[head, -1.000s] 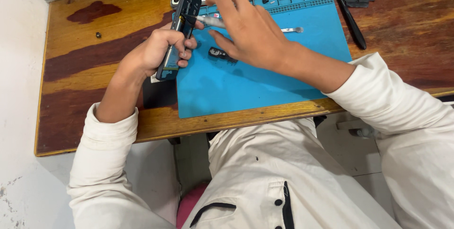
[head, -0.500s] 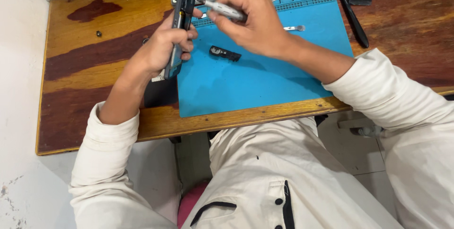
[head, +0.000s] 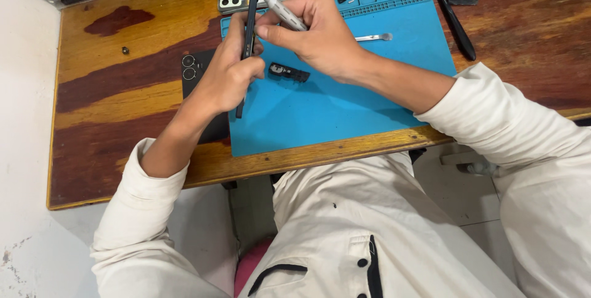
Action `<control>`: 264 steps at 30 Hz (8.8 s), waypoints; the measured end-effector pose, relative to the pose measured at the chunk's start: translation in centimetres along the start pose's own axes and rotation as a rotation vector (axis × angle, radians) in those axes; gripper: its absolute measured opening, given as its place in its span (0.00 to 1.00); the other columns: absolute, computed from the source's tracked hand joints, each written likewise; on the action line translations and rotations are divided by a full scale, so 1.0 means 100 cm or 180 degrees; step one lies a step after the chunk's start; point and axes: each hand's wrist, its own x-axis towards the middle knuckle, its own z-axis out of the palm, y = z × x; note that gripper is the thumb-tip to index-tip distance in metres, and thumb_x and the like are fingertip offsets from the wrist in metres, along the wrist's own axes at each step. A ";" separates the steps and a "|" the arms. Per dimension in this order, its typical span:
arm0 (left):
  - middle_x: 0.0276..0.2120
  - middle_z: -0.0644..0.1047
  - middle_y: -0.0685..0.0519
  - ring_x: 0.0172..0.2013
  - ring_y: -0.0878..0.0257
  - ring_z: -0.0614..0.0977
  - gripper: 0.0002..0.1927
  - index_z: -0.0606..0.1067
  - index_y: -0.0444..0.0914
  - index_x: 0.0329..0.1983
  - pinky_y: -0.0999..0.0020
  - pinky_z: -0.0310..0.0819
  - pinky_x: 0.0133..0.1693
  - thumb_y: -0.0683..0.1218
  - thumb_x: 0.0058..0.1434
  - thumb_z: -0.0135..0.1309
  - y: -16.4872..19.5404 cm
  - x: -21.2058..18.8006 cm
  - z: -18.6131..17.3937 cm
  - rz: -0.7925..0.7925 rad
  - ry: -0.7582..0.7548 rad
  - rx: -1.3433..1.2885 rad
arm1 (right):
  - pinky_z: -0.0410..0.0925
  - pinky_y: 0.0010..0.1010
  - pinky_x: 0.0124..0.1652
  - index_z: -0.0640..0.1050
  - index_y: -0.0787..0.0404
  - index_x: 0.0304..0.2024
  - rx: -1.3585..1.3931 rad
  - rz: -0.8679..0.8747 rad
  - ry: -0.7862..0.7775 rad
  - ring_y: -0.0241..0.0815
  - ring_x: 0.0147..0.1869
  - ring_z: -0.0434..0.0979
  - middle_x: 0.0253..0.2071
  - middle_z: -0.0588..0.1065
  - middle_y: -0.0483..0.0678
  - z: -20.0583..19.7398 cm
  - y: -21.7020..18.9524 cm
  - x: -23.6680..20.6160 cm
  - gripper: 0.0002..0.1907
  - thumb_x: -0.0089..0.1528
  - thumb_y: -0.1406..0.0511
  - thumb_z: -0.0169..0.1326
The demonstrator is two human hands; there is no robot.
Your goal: The person disassembles a smartphone by unscrewing screws, prying off the back cover, and removing the battery. They use a screwdriver and tweezers to carefully separate components and place them on a blue mat.
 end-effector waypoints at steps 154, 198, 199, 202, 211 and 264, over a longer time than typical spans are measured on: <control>0.36 0.65 0.56 0.31 0.70 0.68 0.25 0.61 0.45 0.61 0.72 0.69 0.31 0.40 0.59 0.43 0.034 0.018 -0.049 0.0292 0.1573 -0.1834 | 0.68 0.41 0.26 0.85 0.58 0.47 -0.3782 -0.1381 -0.1729 0.51 0.28 0.79 0.32 0.80 0.47 -0.022 -0.018 -0.006 0.18 0.53 0.65 0.67; 0.47 0.77 0.37 0.47 0.45 0.83 0.46 0.58 0.36 0.78 0.48 0.80 0.57 0.42 0.49 0.37 0.035 0.020 -0.033 0.0132 -0.0226 -0.2903 | 0.72 0.43 0.35 0.83 0.64 0.41 -0.3880 -0.0210 -0.0030 0.54 0.35 0.82 0.32 0.80 0.57 -0.060 -0.039 0.026 0.16 0.64 0.56 0.65; 0.47 0.77 0.37 0.47 0.45 0.83 0.47 0.58 0.36 0.78 0.48 0.80 0.57 0.42 0.48 0.37 0.034 0.020 -0.033 0.0221 -0.0259 -0.2819 | 0.71 0.44 0.34 0.82 0.64 0.40 -0.4047 -0.0145 0.0000 0.55 0.33 0.81 0.30 0.80 0.57 -0.064 -0.039 0.026 0.17 0.65 0.56 0.64; 0.50 0.76 0.37 0.49 0.44 0.82 0.47 0.59 0.35 0.78 0.46 0.80 0.58 0.41 0.48 0.37 0.033 0.019 -0.033 0.0429 -0.0313 -0.2769 | 0.71 0.45 0.31 0.82 0.63 0.39 -0.4301 -0.0177 0.0034 0.56 0.28 0.79 0.25 0.78 0.56 -0.071 -0.037 0.025 0.17 0.66 0.54 0.64; 0.59 0.75 0.36 0.59 0.44 0.79 0.44 0.59 0.35 0.78 0.46 0.77 0.64 0.41 0.51 0.38 0.031 0.018 -0.036 0.0418 -0.0109 -0.3211 | 0.69 0.43 0.28 0.81 0.61 0.38 -0.4107 -0.0688 -0.0674 0.54 0.25 0.79 0.24 0.78 0.52 -0.057 -0.026 0.015 0.16 0.68 0.55 0.61; 0.52 0.79 0.53 0.54 0.56 0.81 0.19 0.72 0.39 0.53 0.51 0.80 0.56 0.55 0.69 0.43 0.030 0.008 -0.011 -0.0177 0.0727 -0.3961 | 0.70 0.45 0.32 0.82 0.62 0.28 -0.4006 -0.0057 -0.1511 0.54 0.35 0.81 0.30 0.79 0.52 -0.065 -0.037 0.010 0.10 0.45 0.66 0.67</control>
